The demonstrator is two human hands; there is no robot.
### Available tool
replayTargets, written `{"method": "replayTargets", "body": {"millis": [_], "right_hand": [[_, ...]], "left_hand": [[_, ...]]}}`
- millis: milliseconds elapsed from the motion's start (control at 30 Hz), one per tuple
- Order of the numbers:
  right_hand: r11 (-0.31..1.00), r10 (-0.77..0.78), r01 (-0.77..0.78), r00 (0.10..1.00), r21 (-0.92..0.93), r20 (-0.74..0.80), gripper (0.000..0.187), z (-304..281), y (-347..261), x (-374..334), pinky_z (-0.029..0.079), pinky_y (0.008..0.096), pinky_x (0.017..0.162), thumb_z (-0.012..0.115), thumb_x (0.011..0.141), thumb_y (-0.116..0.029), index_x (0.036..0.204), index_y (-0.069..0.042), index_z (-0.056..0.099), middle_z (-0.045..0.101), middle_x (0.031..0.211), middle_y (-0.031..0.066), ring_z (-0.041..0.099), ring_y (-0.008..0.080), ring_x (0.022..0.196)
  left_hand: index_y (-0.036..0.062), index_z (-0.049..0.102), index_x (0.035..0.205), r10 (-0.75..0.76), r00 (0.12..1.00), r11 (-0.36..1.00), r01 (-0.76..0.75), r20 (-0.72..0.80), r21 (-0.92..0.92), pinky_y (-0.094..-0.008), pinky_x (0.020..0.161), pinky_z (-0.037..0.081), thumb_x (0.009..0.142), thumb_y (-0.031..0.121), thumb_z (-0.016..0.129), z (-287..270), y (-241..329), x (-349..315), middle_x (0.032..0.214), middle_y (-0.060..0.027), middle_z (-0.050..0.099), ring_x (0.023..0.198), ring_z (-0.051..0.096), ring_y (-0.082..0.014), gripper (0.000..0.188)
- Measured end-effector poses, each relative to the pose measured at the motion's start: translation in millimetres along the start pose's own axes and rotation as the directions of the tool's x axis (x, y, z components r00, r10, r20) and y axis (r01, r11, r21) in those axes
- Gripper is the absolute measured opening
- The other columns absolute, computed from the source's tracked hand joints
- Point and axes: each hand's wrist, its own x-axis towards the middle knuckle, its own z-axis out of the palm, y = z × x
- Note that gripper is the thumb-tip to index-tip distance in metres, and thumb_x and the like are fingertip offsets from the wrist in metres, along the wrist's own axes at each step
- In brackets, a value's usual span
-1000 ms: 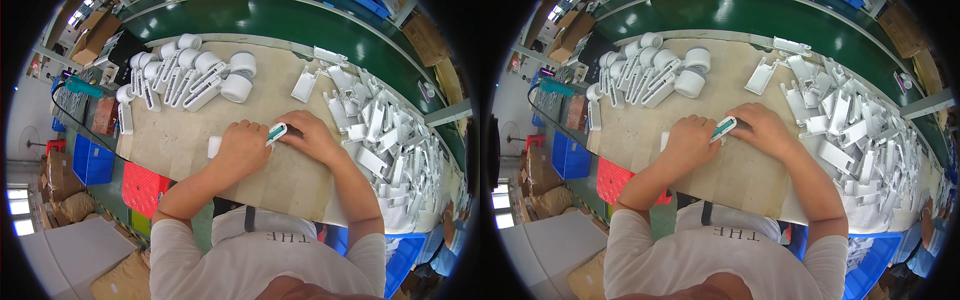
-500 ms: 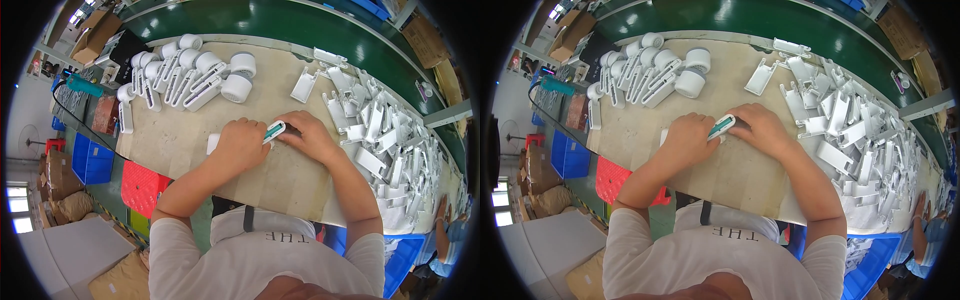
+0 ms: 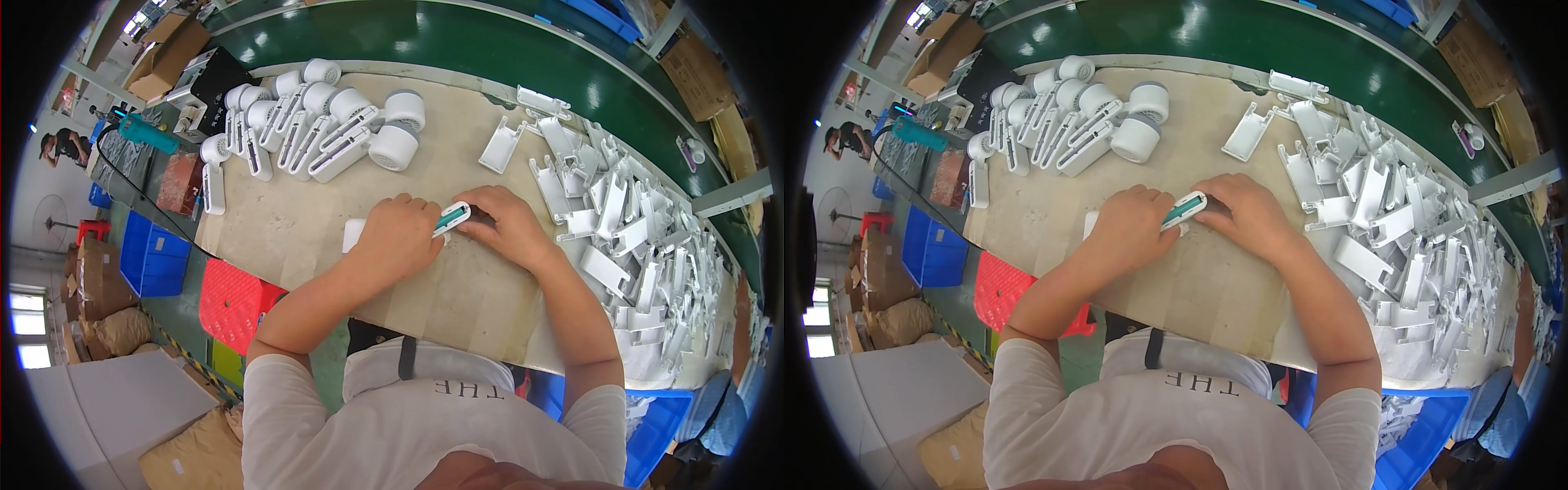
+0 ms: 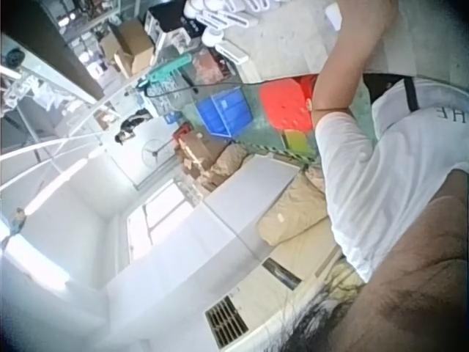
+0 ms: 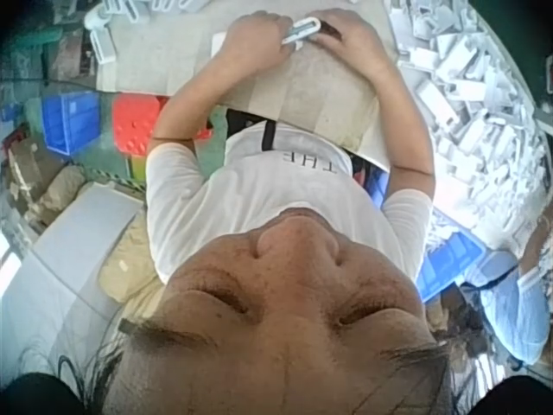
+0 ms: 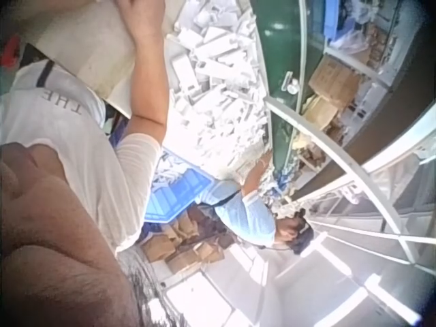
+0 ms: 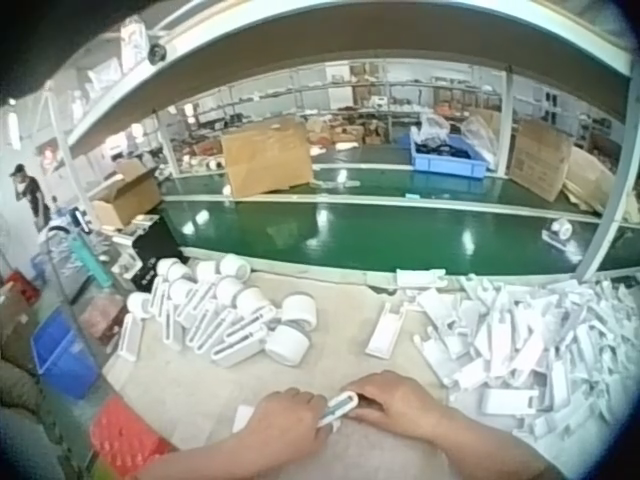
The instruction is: The person assembles portable fans by fitting the fan head and battery assemblies into plastic handle casings, snapping the casing halves together by hand, and placing the assembled units on the table.
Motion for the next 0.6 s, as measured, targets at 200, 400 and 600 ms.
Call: {"method": "replayTargets", "body": {"millis": [200,400,600], "right_hand": [[0.996,-0.090,0.089,0.993,0.013,0.074,0.032,-1,-1,-1,0.047,0.0335,0.073,0.073,0.069,-0.016,0.098,-0.009,0.061,0.060,0.093,0.0061,0.056,0.0250,0.086],[0.981,-0.164,0.161,0.986,0.110,0.011,0.032,-3,-15,-2,0.047,0.0340,0.068,0.076,0.066,-0.023,0.091,-0.009,0.062,0.058,0.084,0.0056,0.056,0.0252,0.078],[0.947,-0.317,0.320,0.946,0.038,-0.073,0.029,-1,-35,-2,0.043,0.0364,0.057,0.072,0.069,-0.031,0.085,-0.009,0.061,0.053,0.074,0.0059,0.054,0.0260,0.067]], "left_hand": [[0.0041,0.057,0.083,0.115,0.992,0.992,-0.112,0.044,-0.063,-0.0400,0.065,0.045,0.068,0.018,0.063,-1,-3,-2,0.077,-0.0109,0.057,0.075,0.055,-0.0287,0.022],[0.0058,0.055,0.090,0.199,0.979,0.961,-0.205,-0.051,-0.187,-0.0388,0.063,0.046,0.068,0.016,0.065,-10,-9,-8,0.080,-0.0094,0.056,0.075,0.056,-0.0273,0.026],[0.0075,0.058,0.097,0.288,0.944,0.881,-0.327,-0.161,-0.342,-0.0371,0.060,0.047,0.064,0.011,0.067,-20,-19,-20,0.081,-0.0083,0.057,0.076,0.058,-0.0269,0.034]]}}
